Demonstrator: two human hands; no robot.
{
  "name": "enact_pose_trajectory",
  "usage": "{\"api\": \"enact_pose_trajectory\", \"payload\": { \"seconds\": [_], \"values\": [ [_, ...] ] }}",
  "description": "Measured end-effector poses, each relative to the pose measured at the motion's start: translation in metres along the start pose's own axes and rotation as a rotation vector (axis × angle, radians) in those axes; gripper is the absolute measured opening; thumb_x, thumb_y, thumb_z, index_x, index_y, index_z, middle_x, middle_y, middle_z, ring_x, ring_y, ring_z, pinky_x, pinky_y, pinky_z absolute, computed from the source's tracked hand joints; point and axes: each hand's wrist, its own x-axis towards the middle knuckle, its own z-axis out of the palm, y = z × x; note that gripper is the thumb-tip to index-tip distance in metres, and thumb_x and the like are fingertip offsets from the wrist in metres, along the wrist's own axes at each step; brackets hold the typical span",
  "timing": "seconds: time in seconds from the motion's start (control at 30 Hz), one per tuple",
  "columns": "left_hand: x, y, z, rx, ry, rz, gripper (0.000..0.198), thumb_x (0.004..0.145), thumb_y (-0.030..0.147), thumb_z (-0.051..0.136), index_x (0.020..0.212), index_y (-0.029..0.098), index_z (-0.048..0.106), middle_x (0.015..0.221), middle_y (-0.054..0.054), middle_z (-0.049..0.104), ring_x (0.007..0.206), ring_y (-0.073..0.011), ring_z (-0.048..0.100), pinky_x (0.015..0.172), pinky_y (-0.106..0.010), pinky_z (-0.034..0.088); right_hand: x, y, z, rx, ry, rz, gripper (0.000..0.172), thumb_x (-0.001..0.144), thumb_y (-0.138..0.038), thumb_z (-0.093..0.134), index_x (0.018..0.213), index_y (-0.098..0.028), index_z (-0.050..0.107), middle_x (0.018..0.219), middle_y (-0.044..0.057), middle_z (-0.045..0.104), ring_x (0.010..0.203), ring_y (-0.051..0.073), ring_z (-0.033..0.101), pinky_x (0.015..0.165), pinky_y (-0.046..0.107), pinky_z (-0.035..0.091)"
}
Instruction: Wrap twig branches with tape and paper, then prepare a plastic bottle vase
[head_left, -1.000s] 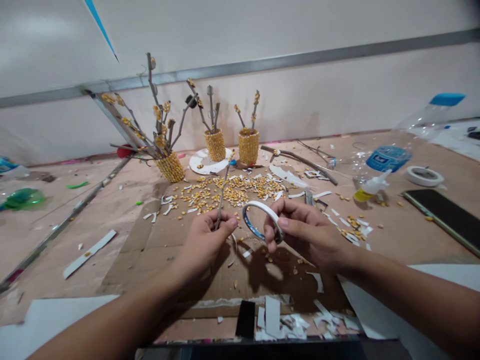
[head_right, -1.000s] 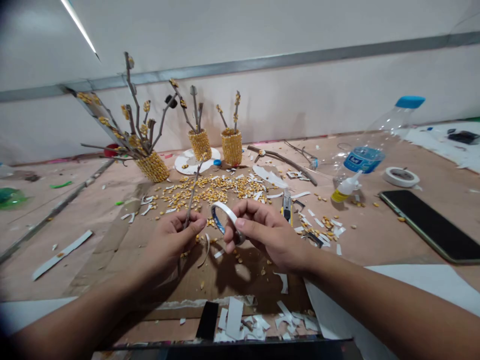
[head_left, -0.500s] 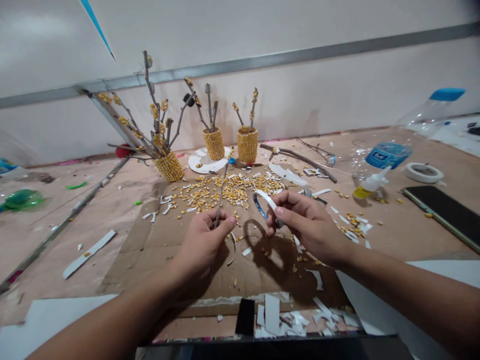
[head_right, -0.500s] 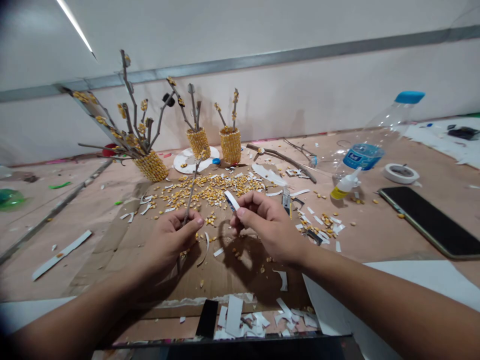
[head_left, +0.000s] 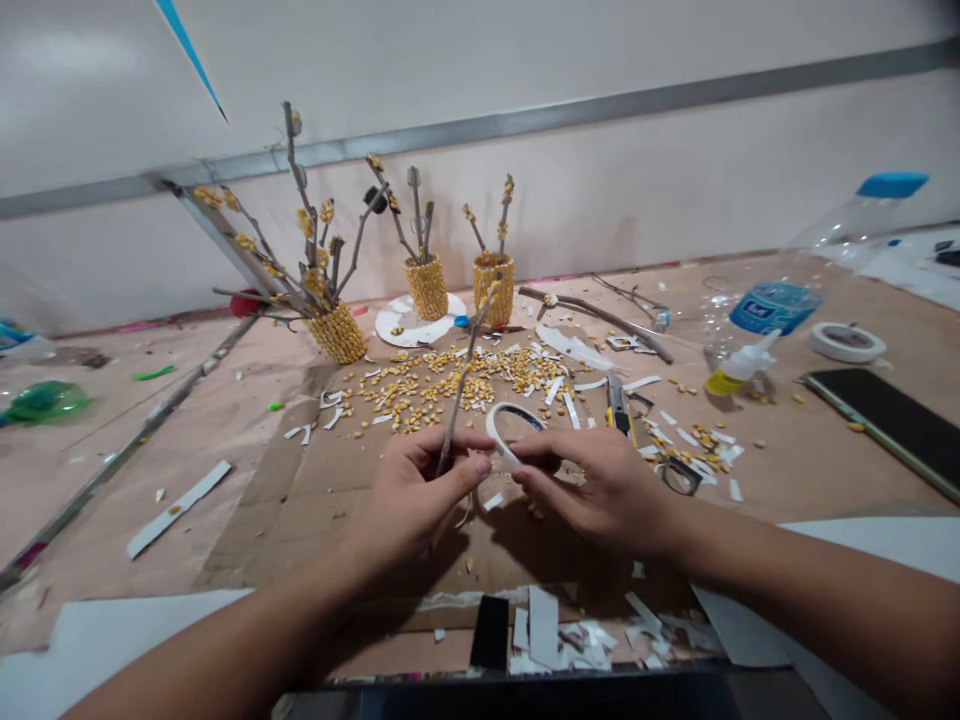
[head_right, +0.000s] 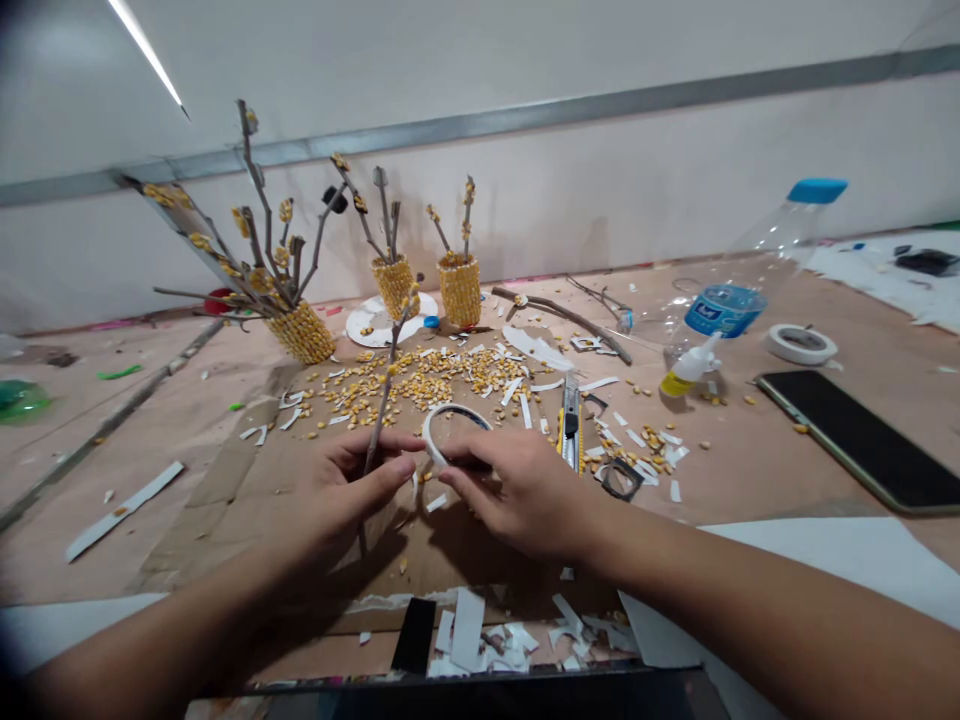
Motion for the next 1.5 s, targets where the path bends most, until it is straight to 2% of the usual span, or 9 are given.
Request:
{"api": "enact_pose_trajectory", "payload": {
  "seconds": [0.13,0.37,0.53,0.67,0.83,0.97,1.13,1.33,1.5],
  "values": [
    [-0.001,0.001,-0.001,0.011,0.011,0.057,0.026,0.08,0.035,0.089,0.098,0.019,0.08,0.067,0.002,0.063,0.056,-0.0076,0.052,0.054,-0.019,0.044,-0.001,-0.002,0.003,-0.018,0.05,-0.048,0.01,0.1,-0.02,0.066,0.107,-0.018,0.074,0.09,0.005,0.081,0.073,0.014,0.073,0.067,0.024,0.051],
    [0.001,-0.002,-0.003,-0.052,0.0,0.064,0.024,0.08,0.033,0.089,0.098,0.019,0.08,0.079,-0.002,0.071,0.067,-0.0098,0.061,0.061,-0.02,0.047,-0.005,0.001,0.005,-0.079,0.067,-0.1,0.009,0.1,-0.02,0.067,0.106,-0.018,0.073,0.09,0.006,0.082,0.072,0.016,0.074,0.067,0.027,0.052],
    [0.001,-0.001,-0.004,0.026,-0.022,0.087,0.019,0.082,0.031,0.088,0.092,0.018,0.077,0.072,0.001,0.065,0.062,-0.0084,0.055,0.057,-0.019,0.042,-0.006,0.001,0.006,-0.134,0.048,-0.141,0.01,0.102,-0.021,0.065,0.109,-0.019,0.071,0.091,0.006,0.082,0.073,0.018,0.074,0.068,0.03,0.051],
    [0.002,0.0,-0.004,0.041,-0.042,0.093,0.022,0.08,0.031,0.088,0.082,0.018,0.07,0.073,0.001,0.066,0.065,-0.0105,0.057,0.061,-0.021,0.046,-0.005,0.001,0.006,-0.186,0.024,-0.157,0.009,0.102,-0.021,0.064,0.108,-0.018,0.07,0.085,0.004,0.079,0.07,0.018,0.071,0.066,0.031,0.048],
    [0.002,0.006,0.003,0.178,0.08,0.115,0.021,0.079,0.033,0.085,0.082,0.018,0.072,0.07,0.0,0.065,0.062,-0.0116,0.055,0.057,-0.022,0.042,-0.005,0.002,0.006,-0.208,0.028,-0.201,0.01,0.103,-0.02,0.062,0.11,-0.018,0.068,0.083,0.004,0.077,0.069,0.018,0.068,0.065,0.031,0.045],
    [0.0,0.013,0.008,0.292,0.106,0.111,0.02,0.079,0.034,0.08,0.072,0.017,0.07,0.067,0.0,0.064,0.061,-0.0128,0.055,0.057,-0.023,0.043,-0.005,0.001,0.005,-0.227,0.003,-0.228,0.01,0.103,-0.018,0.061,0.111,-0.016,0.067,0.082,0.005,0.077,0.068,0.018,0.067,0.064,0.032,0.043],
    [-0.001,0.012,0.009,0.307,0.099,0.119,0.02,0.08,0.034,0.076,0.071,0.019,0.066,0.064,0.002,0.059,0.059,-0.0125,0.05,0.055,-0.023,0.04,-0.005,-0.004,0.006,-0.229,0.013,-0.176,0.013,0.104,-0.022,0.06,0.115,-0.017,0.064,0.089,0.007,0.079,0.074,0.02,0.071,0.067,0.032,0.047],
    [-0.003,0.008,0.006,0.333,0.068,0.133,0.018,0.083,0.032,0.073,0.074,0.02,0.064,0.064,0.003,0.056,0.059,-0.0126,0.048,0.056,-0.024,0.038,-0.004,-0.002,0.006,-0.281,0.023,-0.141,0.013,0.105,-0.021,0.054,0.112,-0.017,0.064,0.094,0.009,0.078,0.073,0.019,0.068,0.066,0.032,0.047],
    [-0.004,0.007,0.003,0.306,0.038,0.144,0.02,0.082,0.032,0.077,0.074,0.02,0.064,0.062,0.004,0.053,0.057,-0.0109,0.044,0.053,-0.022,0.033,-0.006,0.005,0.005,-0.332,-0.051,-0.135,0.02,0.108,-0.025,0.051,0.101,-0.018,0.068,0.083,0.007,0.074,0.072,0.019,0.064,0.066,0.032,0.043]
  ]
}}
